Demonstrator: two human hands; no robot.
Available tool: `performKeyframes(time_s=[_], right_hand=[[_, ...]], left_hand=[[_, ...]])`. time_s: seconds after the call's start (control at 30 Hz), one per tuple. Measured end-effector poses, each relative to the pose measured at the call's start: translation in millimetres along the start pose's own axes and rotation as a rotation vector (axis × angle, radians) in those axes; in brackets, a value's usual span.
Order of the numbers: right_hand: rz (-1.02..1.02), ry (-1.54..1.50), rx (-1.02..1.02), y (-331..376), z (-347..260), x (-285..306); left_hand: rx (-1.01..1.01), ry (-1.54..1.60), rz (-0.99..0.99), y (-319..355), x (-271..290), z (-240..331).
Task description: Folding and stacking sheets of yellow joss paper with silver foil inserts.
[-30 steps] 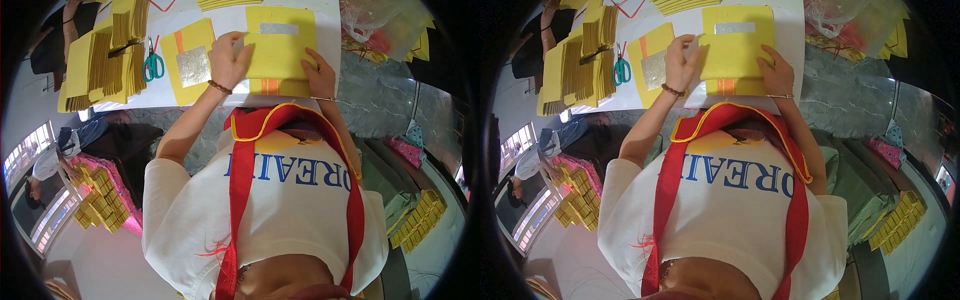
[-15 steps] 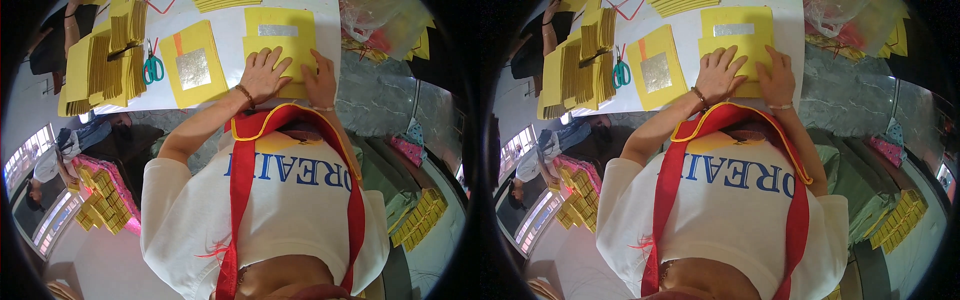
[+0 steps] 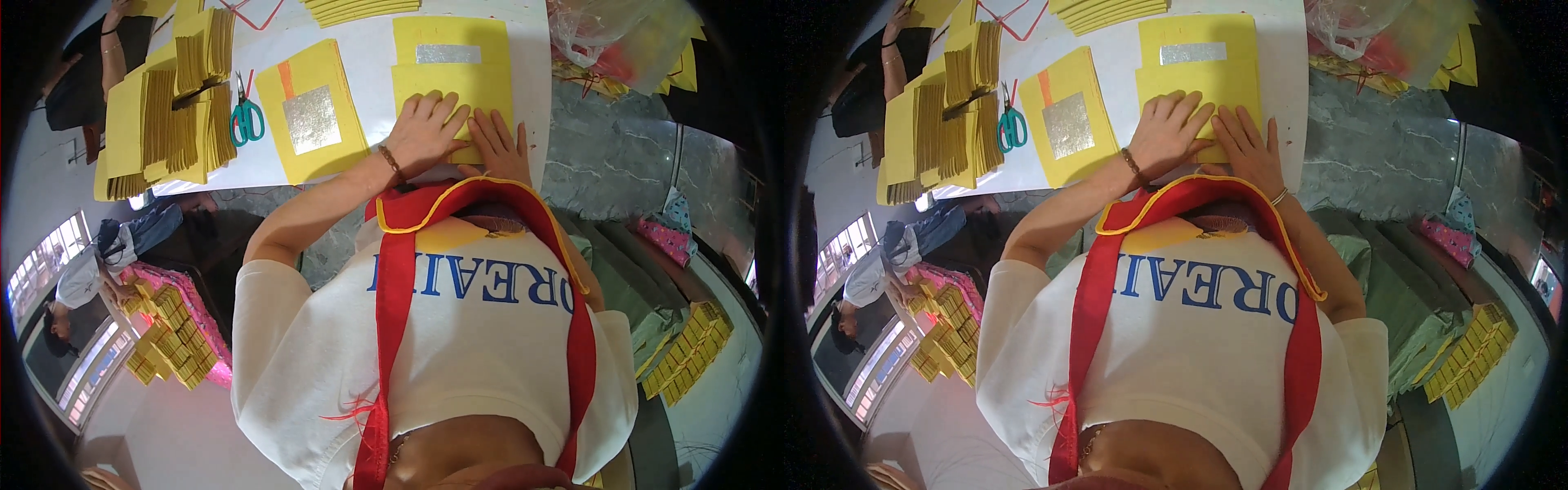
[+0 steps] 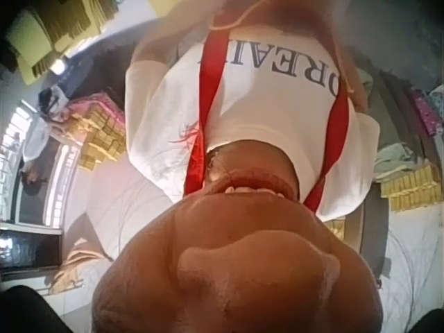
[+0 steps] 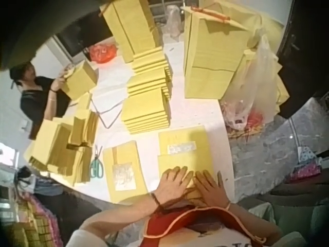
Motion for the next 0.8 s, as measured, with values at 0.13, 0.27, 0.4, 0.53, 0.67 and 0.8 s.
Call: performKeyframes(time_s=[0.13,0.27,0.4,0.53,0.67,0.8], right_hand=[[-0.051,-0.686,-0.065,-3,24,8],[0.299,-1.197,-0.29,-5,39,34],[0.406,-1.123,-0.308,8,60,17],[0.331,-1.184,-0.402,19,61,2],[0.331,-1.326,-0.413,18,60,-17],[0.302,-1.347,-0.411,15,64,-23]], left_hand=[[-0.078,-0.285,-0.023,-1,3,11],[-0.051,-0.172,-0.023,-4,11,3],[0.044,0.427,-0.033,-11,54,-31],[0.097,0.23,0.298,-17,131,-83],[0.113,-0.118,0.376,-49,150,-153],[0.035,-0.417,0.31,-70,107,-203]])
Point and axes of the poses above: each hand's wrist, its own y-axis away from the middle knuckle, its own x-axis out of the back of the hand, z = x × y, the point moved 6 cm from there along -y, towards the middle knuckle, and after that the axes turned 11 degrees about -z, right-handed, at the moved point
